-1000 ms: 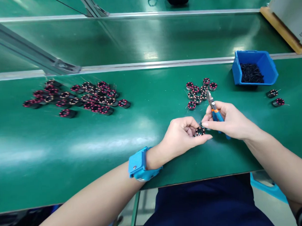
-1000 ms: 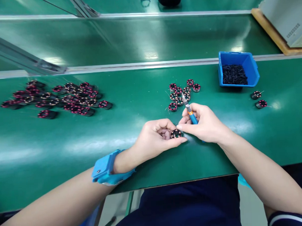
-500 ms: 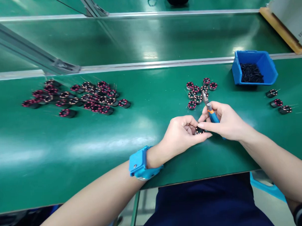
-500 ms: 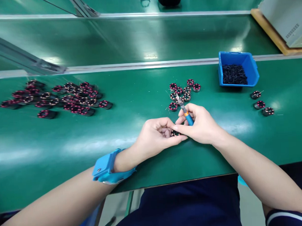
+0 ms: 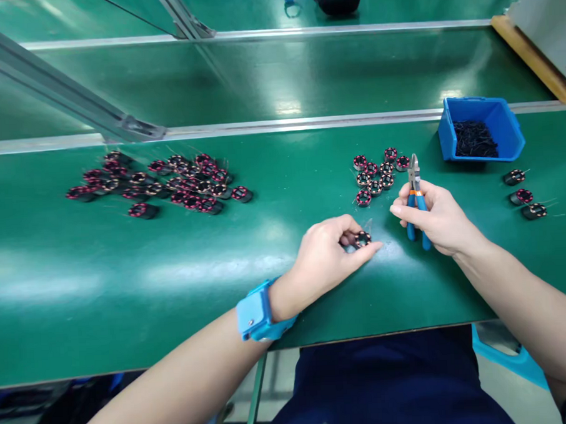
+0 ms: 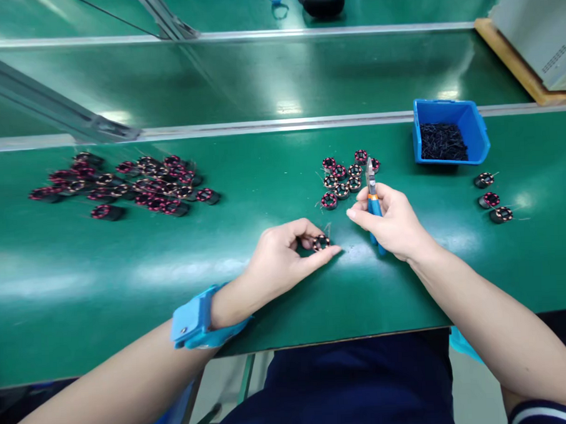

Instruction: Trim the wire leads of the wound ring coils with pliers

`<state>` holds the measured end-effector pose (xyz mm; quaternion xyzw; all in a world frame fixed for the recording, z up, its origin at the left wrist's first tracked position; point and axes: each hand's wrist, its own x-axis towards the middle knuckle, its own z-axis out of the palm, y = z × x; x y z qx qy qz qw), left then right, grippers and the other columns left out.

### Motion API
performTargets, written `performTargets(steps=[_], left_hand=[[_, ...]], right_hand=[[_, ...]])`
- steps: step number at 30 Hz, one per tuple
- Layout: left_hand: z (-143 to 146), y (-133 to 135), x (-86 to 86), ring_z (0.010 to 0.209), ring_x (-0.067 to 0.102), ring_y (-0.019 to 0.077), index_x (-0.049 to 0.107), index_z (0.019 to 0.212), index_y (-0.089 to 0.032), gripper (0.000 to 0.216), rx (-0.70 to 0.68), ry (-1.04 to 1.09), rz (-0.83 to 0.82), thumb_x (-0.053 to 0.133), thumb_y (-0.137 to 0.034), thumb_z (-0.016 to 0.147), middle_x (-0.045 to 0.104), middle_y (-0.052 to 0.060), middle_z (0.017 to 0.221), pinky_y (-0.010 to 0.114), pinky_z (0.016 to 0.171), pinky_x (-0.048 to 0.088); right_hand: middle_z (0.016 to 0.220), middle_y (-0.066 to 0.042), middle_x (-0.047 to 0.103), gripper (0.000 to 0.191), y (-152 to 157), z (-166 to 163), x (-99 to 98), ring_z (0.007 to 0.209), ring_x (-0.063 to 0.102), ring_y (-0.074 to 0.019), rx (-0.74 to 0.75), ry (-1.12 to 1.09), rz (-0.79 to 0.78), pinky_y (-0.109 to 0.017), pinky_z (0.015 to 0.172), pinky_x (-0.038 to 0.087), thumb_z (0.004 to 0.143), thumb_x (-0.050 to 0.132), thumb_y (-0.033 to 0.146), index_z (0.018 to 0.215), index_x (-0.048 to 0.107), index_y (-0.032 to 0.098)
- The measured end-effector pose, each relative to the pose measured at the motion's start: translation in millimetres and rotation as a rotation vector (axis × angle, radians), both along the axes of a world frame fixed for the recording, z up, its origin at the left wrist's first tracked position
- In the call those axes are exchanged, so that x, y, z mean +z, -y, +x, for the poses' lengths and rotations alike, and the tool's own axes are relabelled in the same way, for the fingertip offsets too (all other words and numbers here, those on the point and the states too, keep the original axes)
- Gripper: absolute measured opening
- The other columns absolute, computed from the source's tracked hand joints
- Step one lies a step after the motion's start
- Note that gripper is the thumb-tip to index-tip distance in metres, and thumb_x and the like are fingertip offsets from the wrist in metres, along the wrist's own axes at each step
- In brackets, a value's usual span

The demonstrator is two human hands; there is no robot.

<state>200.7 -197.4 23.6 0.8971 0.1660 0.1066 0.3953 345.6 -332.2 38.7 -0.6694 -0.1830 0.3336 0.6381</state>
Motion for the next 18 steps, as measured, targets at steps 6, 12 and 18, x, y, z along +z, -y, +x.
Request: performTargets(steps=[6,12,18], left_hand=[[-23,-56,0.5,0.097,0.058,0.0293,0.059,0.095,-0.017,0.034,0.217,0.067,0.582,0.073,-0.037,0.071,0.063,0.011,0.099,0.044,0.084,0.048],[21,-34,-7.3,0.098,0.059,0.0281,0.053,0.109,-0.016,0.061,0.114,0.213,0.466,0.077,-0.049,0.064,0.064,0.012,0.106,0.044,0.087,0.049],[48,-15,-16.7,0.079,0.063,0.0199,0.056,0.095,-0.017,0.026,0.04,0.199,0.341,0.068,-0.026,0.074,0.067,0.005,0.086,0.034,0.073,0.052]], right_hand=[[0.069,0.003,0.06,0.033,5,3,-1.8,0.056,0.052,-0.0099,-0.028,0.051,0.035,-0.027,0.055,0.038,0.061,0.078,0.028,0.081,0.055,0.018],[0.068,0.003,0.06,0.03,4,-2,-0.3,0.057,0.052,-0.0103,-0.016,0.085,0.074,-0.027,0.057,0.039,0.062,0.077,0.026,0.081,0.055,0.019],[0.074,0.001,0.063,0.032,9,3,0.0,0.057,0.052,-0.0104,0.061,0.074,-0.011,-0.027,0.057,0.041,0.063,0.078,0.031,0.08,0.054,0.018]])
